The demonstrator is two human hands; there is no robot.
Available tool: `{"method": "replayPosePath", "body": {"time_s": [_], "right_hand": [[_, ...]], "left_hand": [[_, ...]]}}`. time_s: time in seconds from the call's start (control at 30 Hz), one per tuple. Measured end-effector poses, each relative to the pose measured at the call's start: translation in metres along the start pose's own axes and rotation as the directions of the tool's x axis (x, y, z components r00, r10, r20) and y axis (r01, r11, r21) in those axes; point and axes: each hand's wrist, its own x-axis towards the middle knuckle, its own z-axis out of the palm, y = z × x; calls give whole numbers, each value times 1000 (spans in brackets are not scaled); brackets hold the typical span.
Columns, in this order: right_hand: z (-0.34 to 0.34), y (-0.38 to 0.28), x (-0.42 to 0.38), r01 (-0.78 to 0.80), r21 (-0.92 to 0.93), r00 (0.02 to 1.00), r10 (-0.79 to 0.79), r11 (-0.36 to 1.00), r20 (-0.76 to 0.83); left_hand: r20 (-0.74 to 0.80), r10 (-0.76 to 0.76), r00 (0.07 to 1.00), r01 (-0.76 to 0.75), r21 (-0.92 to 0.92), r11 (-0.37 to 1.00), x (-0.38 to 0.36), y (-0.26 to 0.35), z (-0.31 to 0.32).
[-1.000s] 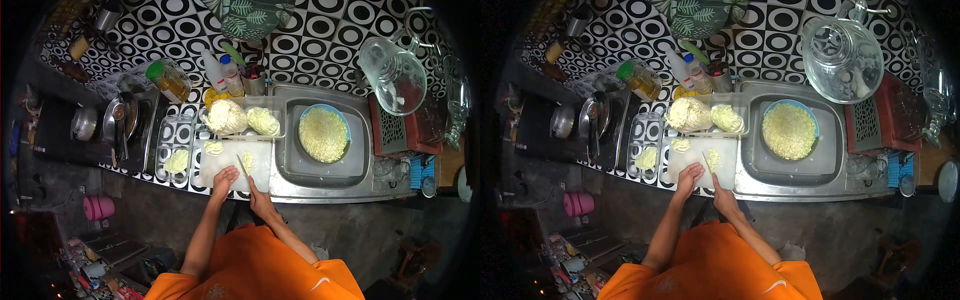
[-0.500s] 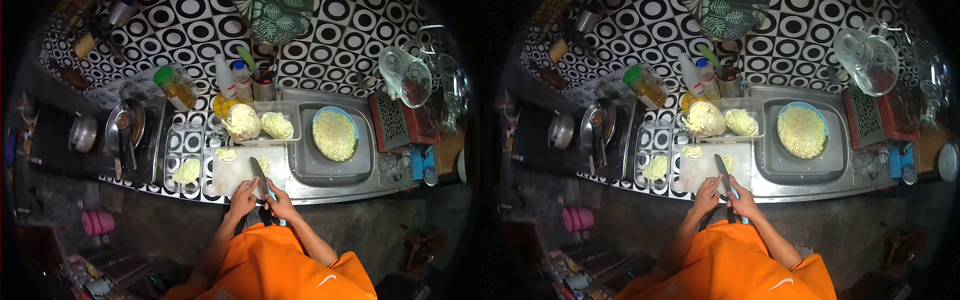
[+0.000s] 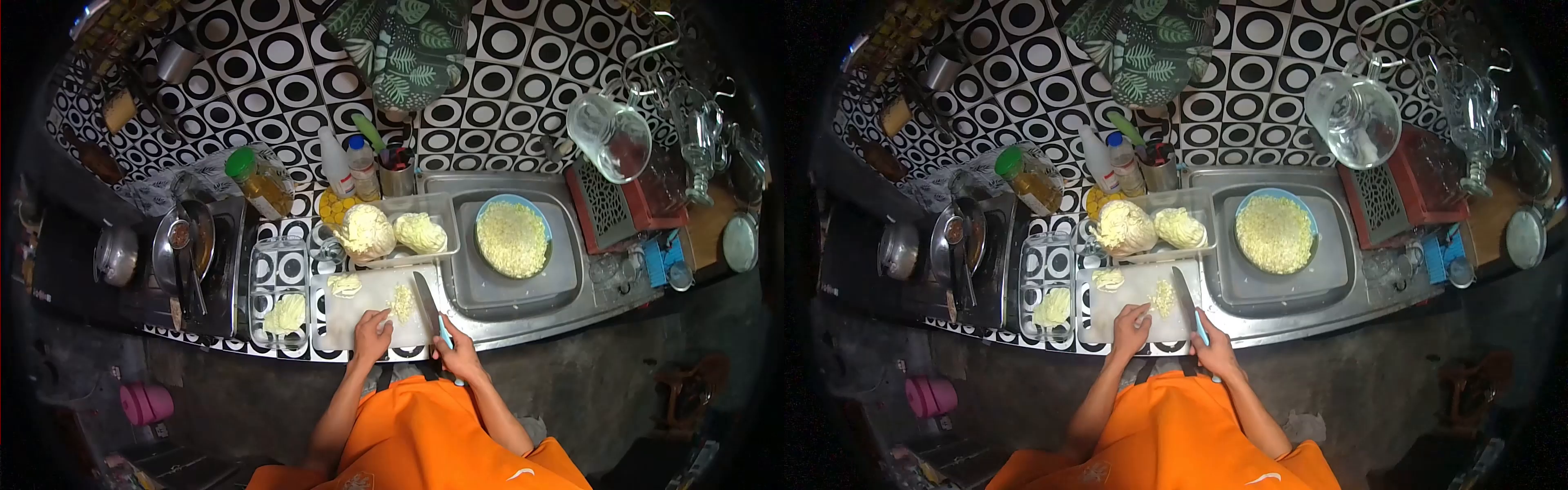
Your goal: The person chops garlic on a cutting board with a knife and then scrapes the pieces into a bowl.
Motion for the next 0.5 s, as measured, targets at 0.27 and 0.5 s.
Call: {"method": "replayPosePath", "body": {"time_s": [0.27,0.5], "right_hand": [[-40,31,14,97,-183,991,-79,978,105],[-58,32,21,133,-181,989,-119,974,88]], "left_hand": [[-255,-98,962,153,208,966,13,-24,-24],[-274,-132,953,235,390,891,39,-27,-36]]}}
